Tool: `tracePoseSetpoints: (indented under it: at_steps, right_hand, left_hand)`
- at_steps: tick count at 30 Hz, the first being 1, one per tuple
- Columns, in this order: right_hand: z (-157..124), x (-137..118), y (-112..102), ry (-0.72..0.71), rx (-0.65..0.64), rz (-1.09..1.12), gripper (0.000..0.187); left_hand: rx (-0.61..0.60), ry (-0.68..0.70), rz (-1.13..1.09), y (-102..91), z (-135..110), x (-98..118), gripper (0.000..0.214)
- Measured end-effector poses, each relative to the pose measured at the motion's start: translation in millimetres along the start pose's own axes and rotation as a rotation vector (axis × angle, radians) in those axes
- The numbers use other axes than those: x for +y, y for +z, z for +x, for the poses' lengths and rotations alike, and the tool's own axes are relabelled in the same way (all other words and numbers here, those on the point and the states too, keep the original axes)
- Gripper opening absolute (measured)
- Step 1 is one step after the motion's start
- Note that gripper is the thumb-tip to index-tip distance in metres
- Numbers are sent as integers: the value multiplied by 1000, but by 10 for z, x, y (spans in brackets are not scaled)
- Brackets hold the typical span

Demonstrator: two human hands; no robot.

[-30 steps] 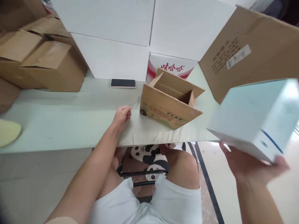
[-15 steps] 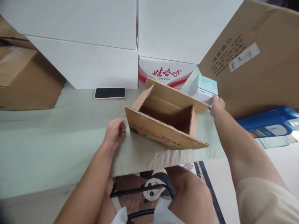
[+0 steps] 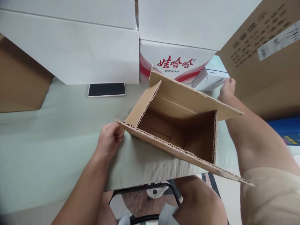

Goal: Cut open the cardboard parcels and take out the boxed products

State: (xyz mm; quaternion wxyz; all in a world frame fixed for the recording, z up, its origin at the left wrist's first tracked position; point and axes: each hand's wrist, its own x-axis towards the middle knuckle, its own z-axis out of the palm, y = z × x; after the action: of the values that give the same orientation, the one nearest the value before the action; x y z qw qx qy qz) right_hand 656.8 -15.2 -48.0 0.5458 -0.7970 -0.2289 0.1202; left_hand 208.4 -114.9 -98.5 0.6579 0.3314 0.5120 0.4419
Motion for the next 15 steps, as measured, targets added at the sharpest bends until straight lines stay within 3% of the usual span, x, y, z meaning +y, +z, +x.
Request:
tracePoseSetpoints:
  at_steps: [4, 7, 10, 13, 15]
  right_hand:
    - [-501, -139, -326, -7, -4, 67, 20]
    - [-1098, -282, -736, -24, -222, 229, 19]
    - [-1736, -404, -1082, -43, -401, 252, 47]
    - [-2167, -500, -1219, 53, -500, 11, 84]
    - [-2284, -551, -1248, 119, -571, -80, 85]
  left_hand:
    - [-23, 5, -45, 22, -35, 36, 50]
    - [-27, 20, -101, 18, -102, 64, 49]
    - [-45, 32, -146, 17, -179, 84, 48]
    - [-71, 54, -191, 18, -240, 97, 47]
    - [-85, 67, -219, 5, -267, 108, 46]
